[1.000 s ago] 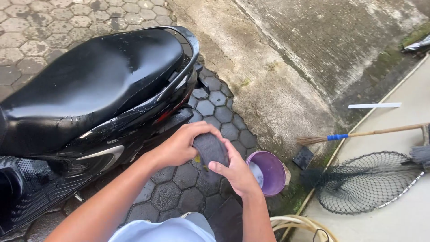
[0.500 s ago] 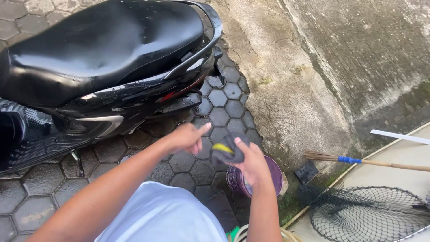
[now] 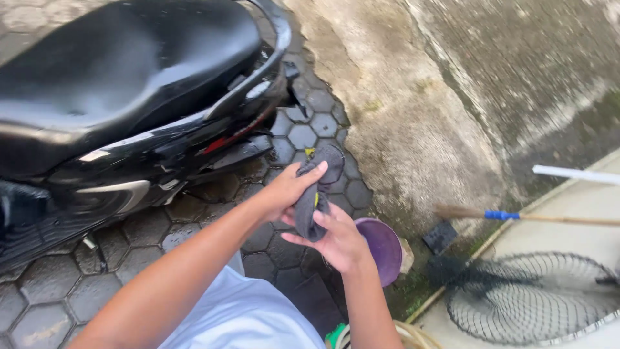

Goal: Washing a scooter with a hose and wiping the seat with a cloth.

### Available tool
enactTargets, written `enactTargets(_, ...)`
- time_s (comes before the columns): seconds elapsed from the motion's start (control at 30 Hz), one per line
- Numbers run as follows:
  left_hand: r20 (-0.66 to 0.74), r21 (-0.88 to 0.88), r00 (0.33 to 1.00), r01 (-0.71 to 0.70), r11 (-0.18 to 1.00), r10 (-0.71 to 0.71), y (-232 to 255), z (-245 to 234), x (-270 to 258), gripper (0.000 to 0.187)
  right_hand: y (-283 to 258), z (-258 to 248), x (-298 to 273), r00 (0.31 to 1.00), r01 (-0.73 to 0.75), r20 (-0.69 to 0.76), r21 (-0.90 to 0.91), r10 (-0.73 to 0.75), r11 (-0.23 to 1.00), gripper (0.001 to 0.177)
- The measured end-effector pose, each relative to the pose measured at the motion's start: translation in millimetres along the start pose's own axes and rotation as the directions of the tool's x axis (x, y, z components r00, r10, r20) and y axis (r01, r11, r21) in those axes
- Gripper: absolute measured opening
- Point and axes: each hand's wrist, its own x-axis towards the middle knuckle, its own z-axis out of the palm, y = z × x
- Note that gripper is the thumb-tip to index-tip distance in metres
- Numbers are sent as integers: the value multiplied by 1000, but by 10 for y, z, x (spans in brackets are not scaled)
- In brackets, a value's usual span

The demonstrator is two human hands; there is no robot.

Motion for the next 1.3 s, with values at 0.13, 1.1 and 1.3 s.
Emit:
enactTargets(0.13,-47,289,996,87,953,-76,151,-3,158,58,7,-130,232,982,52,-160,-277,-99,959,38)
enactTargets(1.1,169,118,983,52,992,-72,1514,-578,2550,49,-1515,-206,2086,929,-103,-354,-527,-108,844,42)
enactTargets(1.3,-117,351,993,46,935,-5,1306,-596,3372,52,-1728,-857,2575,866,-212,-185,-977,-466,-6,46)
